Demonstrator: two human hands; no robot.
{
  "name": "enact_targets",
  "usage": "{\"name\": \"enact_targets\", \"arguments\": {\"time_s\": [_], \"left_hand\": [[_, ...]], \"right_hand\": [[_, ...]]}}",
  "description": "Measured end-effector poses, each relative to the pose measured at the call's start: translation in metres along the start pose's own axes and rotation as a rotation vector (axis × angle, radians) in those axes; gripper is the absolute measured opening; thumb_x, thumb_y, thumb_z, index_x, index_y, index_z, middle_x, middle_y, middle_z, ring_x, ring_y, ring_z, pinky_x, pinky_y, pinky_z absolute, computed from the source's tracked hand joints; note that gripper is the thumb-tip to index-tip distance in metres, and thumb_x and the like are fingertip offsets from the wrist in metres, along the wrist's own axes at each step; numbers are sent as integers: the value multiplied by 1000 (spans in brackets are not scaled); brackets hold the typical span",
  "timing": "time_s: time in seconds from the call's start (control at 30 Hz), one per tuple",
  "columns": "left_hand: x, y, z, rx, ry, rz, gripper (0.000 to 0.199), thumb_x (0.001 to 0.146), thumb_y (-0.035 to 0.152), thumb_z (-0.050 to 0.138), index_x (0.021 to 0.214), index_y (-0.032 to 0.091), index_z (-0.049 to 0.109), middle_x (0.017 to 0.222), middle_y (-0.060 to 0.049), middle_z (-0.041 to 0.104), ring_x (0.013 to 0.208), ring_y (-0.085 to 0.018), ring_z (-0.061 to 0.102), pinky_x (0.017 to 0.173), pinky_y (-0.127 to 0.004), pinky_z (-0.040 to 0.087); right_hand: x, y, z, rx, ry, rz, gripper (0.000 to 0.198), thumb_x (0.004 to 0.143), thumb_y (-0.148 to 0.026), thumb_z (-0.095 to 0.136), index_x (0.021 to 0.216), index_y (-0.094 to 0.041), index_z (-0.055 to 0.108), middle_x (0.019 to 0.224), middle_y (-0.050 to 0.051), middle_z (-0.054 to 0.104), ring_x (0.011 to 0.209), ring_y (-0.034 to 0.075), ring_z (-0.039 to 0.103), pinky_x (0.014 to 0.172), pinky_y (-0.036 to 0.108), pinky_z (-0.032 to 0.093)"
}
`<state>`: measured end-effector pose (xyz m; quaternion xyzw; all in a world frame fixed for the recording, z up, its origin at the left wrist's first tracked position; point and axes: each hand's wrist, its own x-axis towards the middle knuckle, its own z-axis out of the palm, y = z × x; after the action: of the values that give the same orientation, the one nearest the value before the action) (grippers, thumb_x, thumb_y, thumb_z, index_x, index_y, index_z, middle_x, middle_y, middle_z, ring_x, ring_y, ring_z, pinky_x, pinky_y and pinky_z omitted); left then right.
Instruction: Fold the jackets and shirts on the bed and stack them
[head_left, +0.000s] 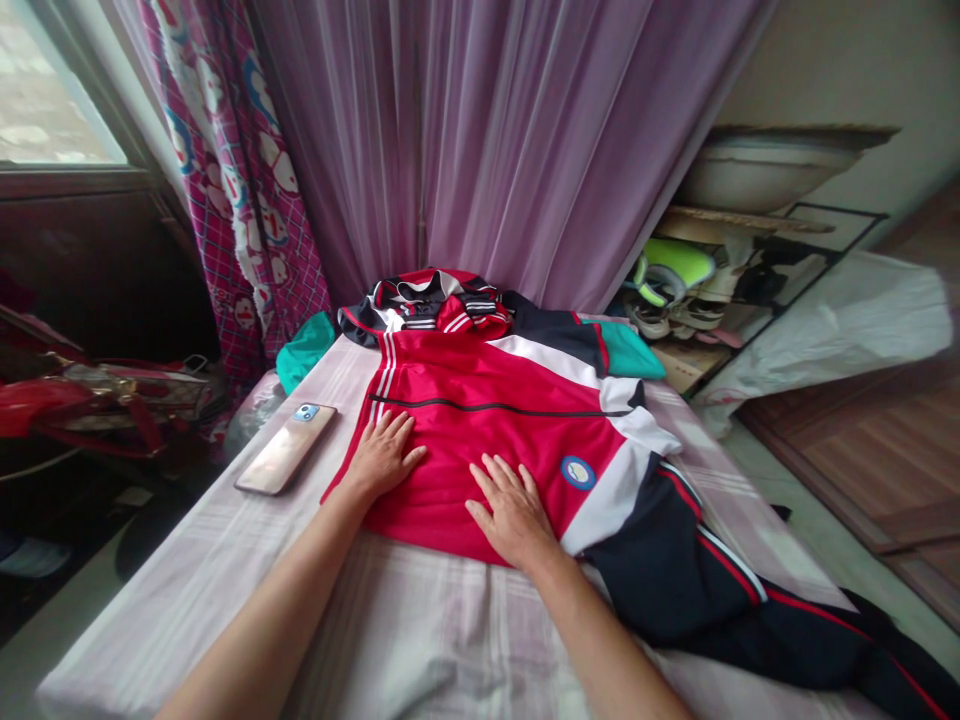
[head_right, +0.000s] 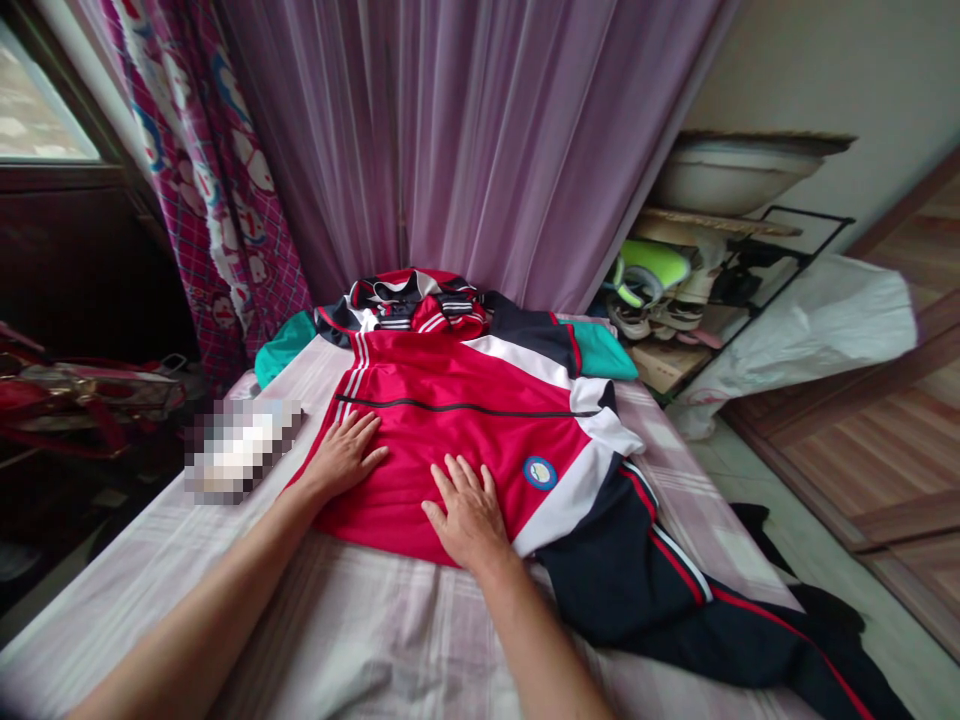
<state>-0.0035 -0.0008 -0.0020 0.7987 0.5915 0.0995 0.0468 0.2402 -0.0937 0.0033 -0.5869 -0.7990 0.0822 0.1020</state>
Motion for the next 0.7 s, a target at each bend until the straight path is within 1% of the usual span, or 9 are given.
{"name": "enact_targets", "arguments": {"time_s": [0.13,0.2,0.23,0.3,0.37,0.43,0.5,0.6,0.7], "left_hand": [[0,6,-5,44,-25,-54,66,95,59,40,150,23,42,158,-8,40,149,-32,26,119,-57,23],[0,7,-6,67,-44,-63,66,95,58,38,151,23,41,158,-7,39,150,-32,25,119,-60,21],[0,7,-6,76,-50,-64,66,95,58,38,151,22,40,158,-7,39,150,-32,24,119,-61,21],[-1,7,-7,89,-54,-63,66,96,56,37,152,22,38,159,-7,38,150,-32,24,118,-62,21],[-1,7,-7,96,-54,-60,66,96,56,37,153,23,36,159,-7,37,150,-32,23,118,-61,22],[0,7,-8,104,-60,-62,65,96,55,38,154,25,34,160,-7,36,150,-32,23,118,-61,22],[0,7,-8,117,-72,-69,64,96,56,38,153,27,35,160,-6,35,150,-32,23,118,-62,22],[2,8,-10,139,-87,-80,63,96,56,38,152,28,37,160,-6,35,150,-33,22,118,-62,21],[2,10,-12,152,-94,-87,63,97,55,37,152,25,37,161,-7,35,150,-33,22,118,-61,22]], "right_hand": [[2,6,-5,11,27,-13,54,97,-41,45,149,-24,45,155,10,43,144,25,36,119,50,24],[4,23,-15,-4,80,-1,54,98,-40,44,149,-24,45,156,11,42,144,25,37,118,50,26],[5,36,-21,-20,106,25,54,98,-40,42,149,-25,44,156,10,42,144,25,36,117,50,26],[5,70,-33,-67,121,135,54,99,-41,39,150,-26,43,158,10,39,145,27,34,117,53,26],[-1,108,-41,-138,88,333,55,99,-42,38,151,-25,41,159,11,37,146,28,32,115,55,27],[-12,142,-43,-212,43,526,57,98,-44,37,151,-22,42,159,13,36,146,29,32,115,55,26],[-22,165,-40,-260,28,610,58,99,-45,35,150,-20,42,159,13,36,146,27,31,116,52,25],[-29,176,-33,-281,65,621,58,99,-46,34,149,-19,44,158,14,37,145,26,32,116,48,25],[-33,174,-35,-261,154,613,53,99,-42,36,144,-17,51,153,14,44,139,26,41,113,45,30]]}}
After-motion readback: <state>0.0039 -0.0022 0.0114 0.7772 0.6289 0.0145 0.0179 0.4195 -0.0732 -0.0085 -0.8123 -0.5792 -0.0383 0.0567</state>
